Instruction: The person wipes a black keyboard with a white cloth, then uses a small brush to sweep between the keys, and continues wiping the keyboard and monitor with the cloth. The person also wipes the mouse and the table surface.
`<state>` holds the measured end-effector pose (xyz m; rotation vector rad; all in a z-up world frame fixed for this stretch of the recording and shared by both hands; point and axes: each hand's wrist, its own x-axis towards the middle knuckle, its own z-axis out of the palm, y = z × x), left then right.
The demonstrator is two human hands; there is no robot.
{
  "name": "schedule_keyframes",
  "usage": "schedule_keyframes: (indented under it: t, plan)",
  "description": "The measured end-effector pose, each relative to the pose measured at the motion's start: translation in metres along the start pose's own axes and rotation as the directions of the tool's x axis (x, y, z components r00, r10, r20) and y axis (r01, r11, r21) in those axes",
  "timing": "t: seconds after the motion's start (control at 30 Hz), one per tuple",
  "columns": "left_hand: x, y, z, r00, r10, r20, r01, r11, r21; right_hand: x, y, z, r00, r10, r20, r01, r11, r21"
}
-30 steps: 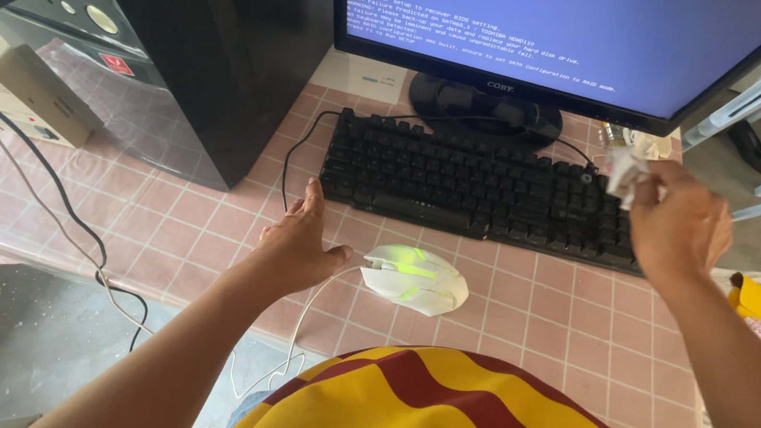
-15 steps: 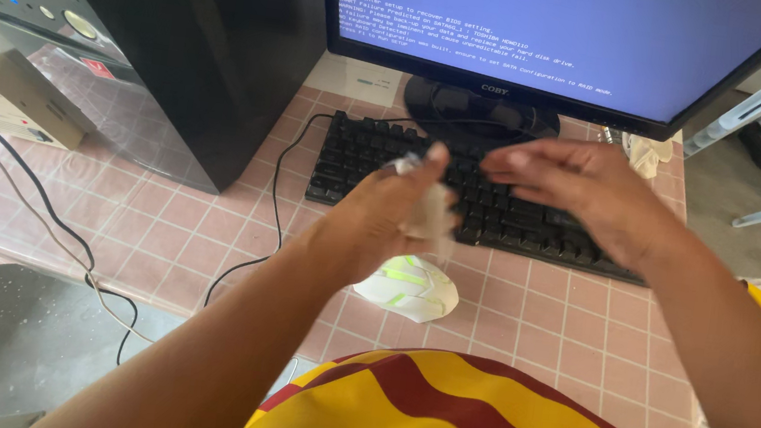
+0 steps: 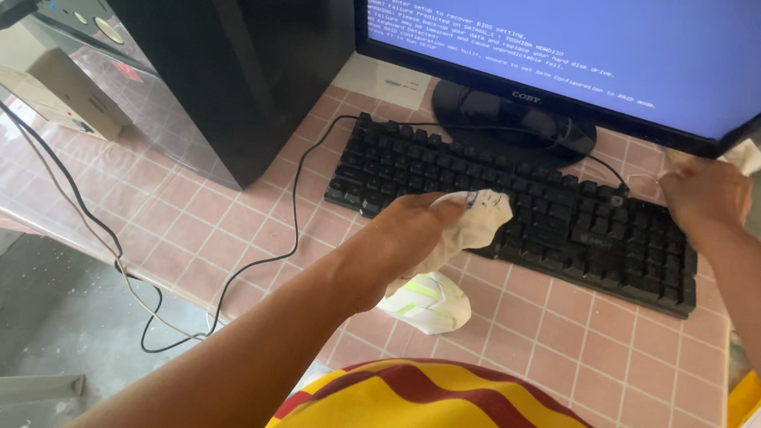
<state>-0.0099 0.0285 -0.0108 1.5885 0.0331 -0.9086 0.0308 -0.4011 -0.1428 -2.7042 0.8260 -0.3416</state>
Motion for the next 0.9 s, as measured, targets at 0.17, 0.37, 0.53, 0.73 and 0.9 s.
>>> schedule_keyframes:
  t: [0.17, 0.37, 0.53, 0.73, 0.9]
  plan:
    - [0.000, 0.002, -0.006, 0.991, 0.100, -0.088, -0.098, 0.995, 0.026, -0.007, 0.006, 0.005, 0.944, 0.236, -0.230, -0.192, 0.961, 0.198]
    - [-0.008, 0.011, -0.006, 0.985, 0.112, -0.132, -0.113, 0.994, 0.002, 0.023, 0.022, 0.004, 0.963, 0.264, -0.056, -0.249, 0.950, 0.186]
    - [-0.006, 0.015, -0.005, 0.980, 0.190, -0.050, -0.185, 0.978, 0.092, 0.037, 0.031, 0.005, 0.963, 0.251, -0.095, -0.233, 0.957, 0.174]
    - [-0.006, 0.010, -0.004, 0.984, 0.169, -0.052, -0.159, 0.975, 0.153, 0.025, 0.030, 0.002, 0.983, 0.178, 0.040, -0.183, 0.957, 0.226]
    - [-0.004, 0.008, -0.007, 0.981, 0.190, -0.030, -0.185, 0.975, 0.123, 0.027, 0.016, 0.000, 0.915, 0.403, 0.003, -0.381, 0.863, 0.331]
